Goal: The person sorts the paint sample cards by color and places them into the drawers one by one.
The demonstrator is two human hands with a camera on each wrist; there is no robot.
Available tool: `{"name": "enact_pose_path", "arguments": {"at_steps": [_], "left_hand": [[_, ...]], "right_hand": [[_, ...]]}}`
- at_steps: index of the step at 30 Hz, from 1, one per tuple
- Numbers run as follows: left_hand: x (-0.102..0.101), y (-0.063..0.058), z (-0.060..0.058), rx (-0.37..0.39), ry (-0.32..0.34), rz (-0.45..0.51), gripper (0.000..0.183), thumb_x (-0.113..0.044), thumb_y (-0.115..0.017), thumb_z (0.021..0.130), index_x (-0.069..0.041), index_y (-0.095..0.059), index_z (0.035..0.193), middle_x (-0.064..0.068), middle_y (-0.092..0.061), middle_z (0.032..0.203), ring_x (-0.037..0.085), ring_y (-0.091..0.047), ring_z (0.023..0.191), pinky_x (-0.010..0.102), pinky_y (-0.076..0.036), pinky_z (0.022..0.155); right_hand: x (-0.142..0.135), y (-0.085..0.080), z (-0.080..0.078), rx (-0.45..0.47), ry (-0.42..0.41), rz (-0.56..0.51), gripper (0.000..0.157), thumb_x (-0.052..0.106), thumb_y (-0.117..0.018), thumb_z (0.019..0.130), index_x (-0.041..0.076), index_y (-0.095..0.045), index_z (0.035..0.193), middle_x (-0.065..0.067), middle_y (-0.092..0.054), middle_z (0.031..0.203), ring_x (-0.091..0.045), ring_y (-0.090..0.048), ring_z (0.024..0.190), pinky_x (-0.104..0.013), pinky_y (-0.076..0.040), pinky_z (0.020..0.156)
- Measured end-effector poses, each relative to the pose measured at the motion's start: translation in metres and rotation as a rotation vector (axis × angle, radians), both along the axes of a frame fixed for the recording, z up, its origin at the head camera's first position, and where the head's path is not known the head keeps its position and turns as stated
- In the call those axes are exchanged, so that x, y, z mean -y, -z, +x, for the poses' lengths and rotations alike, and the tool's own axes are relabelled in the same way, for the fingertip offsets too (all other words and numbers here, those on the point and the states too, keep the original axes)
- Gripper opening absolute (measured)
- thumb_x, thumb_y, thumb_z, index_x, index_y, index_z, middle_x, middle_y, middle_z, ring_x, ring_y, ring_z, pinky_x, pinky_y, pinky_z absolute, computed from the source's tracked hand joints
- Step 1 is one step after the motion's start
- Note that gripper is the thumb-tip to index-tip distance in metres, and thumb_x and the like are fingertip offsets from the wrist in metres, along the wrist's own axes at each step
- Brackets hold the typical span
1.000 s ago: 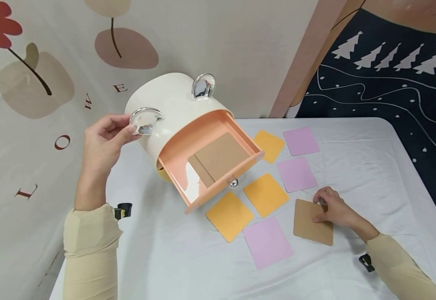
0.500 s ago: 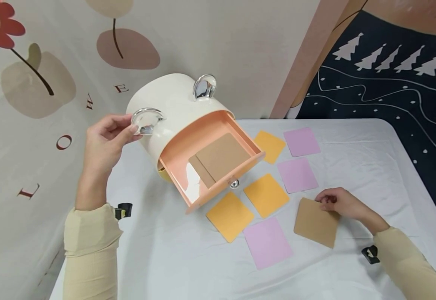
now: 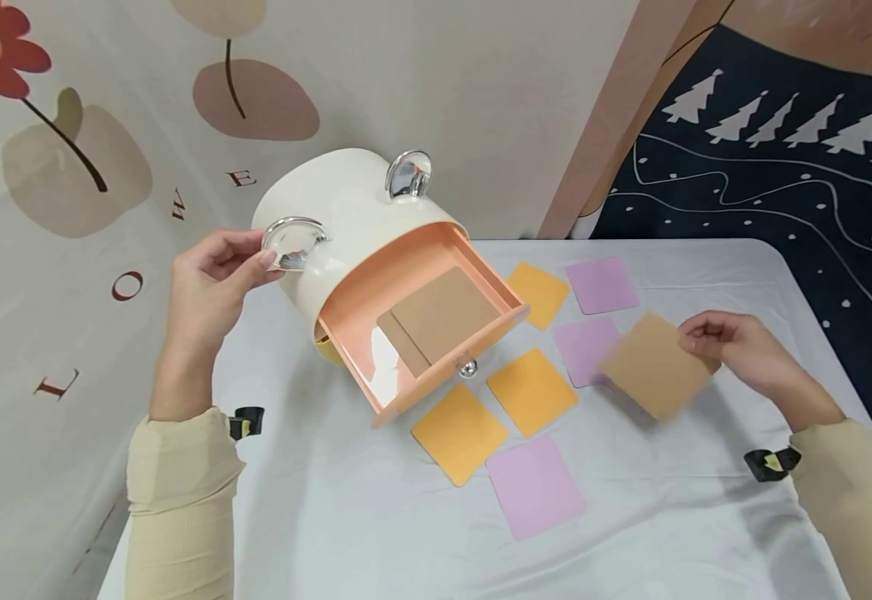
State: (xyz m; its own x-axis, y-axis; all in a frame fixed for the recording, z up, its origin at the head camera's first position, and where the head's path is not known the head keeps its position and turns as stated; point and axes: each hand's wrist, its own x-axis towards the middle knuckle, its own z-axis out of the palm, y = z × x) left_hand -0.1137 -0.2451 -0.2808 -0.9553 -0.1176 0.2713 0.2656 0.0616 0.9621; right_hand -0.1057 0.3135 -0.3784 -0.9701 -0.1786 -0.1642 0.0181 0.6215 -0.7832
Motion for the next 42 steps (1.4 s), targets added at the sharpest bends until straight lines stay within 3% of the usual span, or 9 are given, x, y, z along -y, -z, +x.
{"name": "enact_pose_path", "arguments": {"at_steps": [4,6,11,22,25,28,35,38,42], "left_hand": [[0.0,0.0,0.0,-0.004,0.001,-0.01,0.017,0.007,-0.064,0.08,0.003,-0.065,0.097,0.008,-0.06,0.09,0.012,-0.062,0.075,0.022,-0.056,0.069],[0.0,0.0,0.0,-0.001,-0.002,-0.02,0.018,0.005,-0.065,0.08,0.003,-0.065,0.098,0.008,-0.06,0.09,0.012,-0.062,0.076,0.022,-0.056,0.069],[0.0,0.0,0.001,0.008,-0.011,-0.042,0.019,0.003,-0.066,0.08,0.002,-0.065,0.099,0.008,-0.06,0.091,0.013,-0.062,0.077,0.021,-0.056,0.069],[0.0,-0.001,0.001,0.016,-0.011,-0.022,0.019,0.005,-0.065,0.08,0.002,-0.065,0.098,0.008,-0.06,0.091,0.013,-0.062,0.076,0.022,-0.056,0.069],[0.0,-0.001,0.001,0.023,-0.02,-0.036,0.019,0.004,-0.066,0.08,0.002,-0.065,0.099,0.008,-0.06,0.091,0.013,-0.061,0.076,0.022,-0.056,0.069],[0.0,-0.002,0.001,0.031,-0.029,-0.047,0.02,0.003,-0.067,0.079,0.002,-0.065,0.099,0.007,-0.06,0.091,0.013,-0.061,0.077,0.021,-0.056,0.069],[0.0,-0.002,0.001,0.014,-0.013,-0.006,0.018,0.007,-0.065,0.079,0.002,-0.065,0.096,0.008,-0.061,0.09,0.013,-0.062,0.075,0.023,-0.056,0.068],[0.0,-0.002,0.001,0.015,-0.004,0.005,0.018,0.006,-0.066,0.079,0.002,-0.065,0.097,0.008,-0.061,0.091,0.014,-0.061,0.075,0.023,-0.056,0.068],[0.0,-0.002,0.0,0.012,0.001,0.009,0.018,0.006,-0.065,0.079,0.002,-0.065,0.096,0.008,-0.061,0.09,0.013,-0.061,0.075,0.023,-0.056,0.068]], "right_hand": [[0.007,-0.015,-0.011,-0.002,0.096,-0.196,0.004,0.007,-0.06,0.088,0.008,-0.062,0.092,0.005,-0.061,0.078,-0.005,-0.054,0.068,-0.015,-0.049,0.055],[0.013,-0.023,-0.017,0.018,0.12,-0.372,0.01,0.002,-0.06,0.087,0.011,-0.063,0.089,0.003,-0.061,0.078,-0.007,-0.055,0.068,-0.015,-0.049,0.055],[0.038,-0.049,-0.032,0.026,0.167,-0.67,0.012,-0.005,-0.062,0.083,0.006,-0.065,0.086,-0.002,-0.064,0.077,-0.01,-0.058,0.067,-0.014,-0.051,0.057],[0.113,-0.102,-0.058,-0.037,0.09,-0.88,0.007,-0.007,-0.065,0.079,-0.005,-0.063,0.085,-0.01,-0.065,0.079,-0.016,-0.062,0.066,-0.019,-0.056,0.06],[0.134,-0.11,-0.062,-0.019,0.063,-0.889,0.005,-0.008,-0.064,0.08,-0.004,-0.063,0.083,-0.01,-0.064,0.078,-0.016,-0.061,0.065,-0.019,-0.055,0.058],[0.154,-0.11,-0.065,-0.006,0.044,-0.831,0.007,-0.009,-0.062,0.081,-0.003,-0.064,0.081,-0.009,-0.063,0.073,-0.015,-0.06,0.063,-0.017,-0.054,0.056],[0.195,-0.094,-0.063,0.004,-0.034,-0.497,0.003,-0.001,-0.064,0.083,-0.001,-0.063,0.085,-0.004,-0.06,0.069,-0.013,-0.055,0.062,-0.018,-0.049,0.054],[0.205,-0.086,-0.061,0.001,-0.079,-0.387,0.008,0.002,-0.066,0.082,-0.003,-0.062,0.087,-0.004,-0.058,0.069,-0.013,-0.052,0.061,-0.019,-0.048,0.053],[0.212,-0.08,-0.057,-0.053,-0.124,-0.222,0.01,0.008,-0.067,0.083,-0.001,-0.063,0.081,-0.006,-0.055,0.068,-0.016,-0.047,0.059,-0.021,-0.044,0.048]]}}
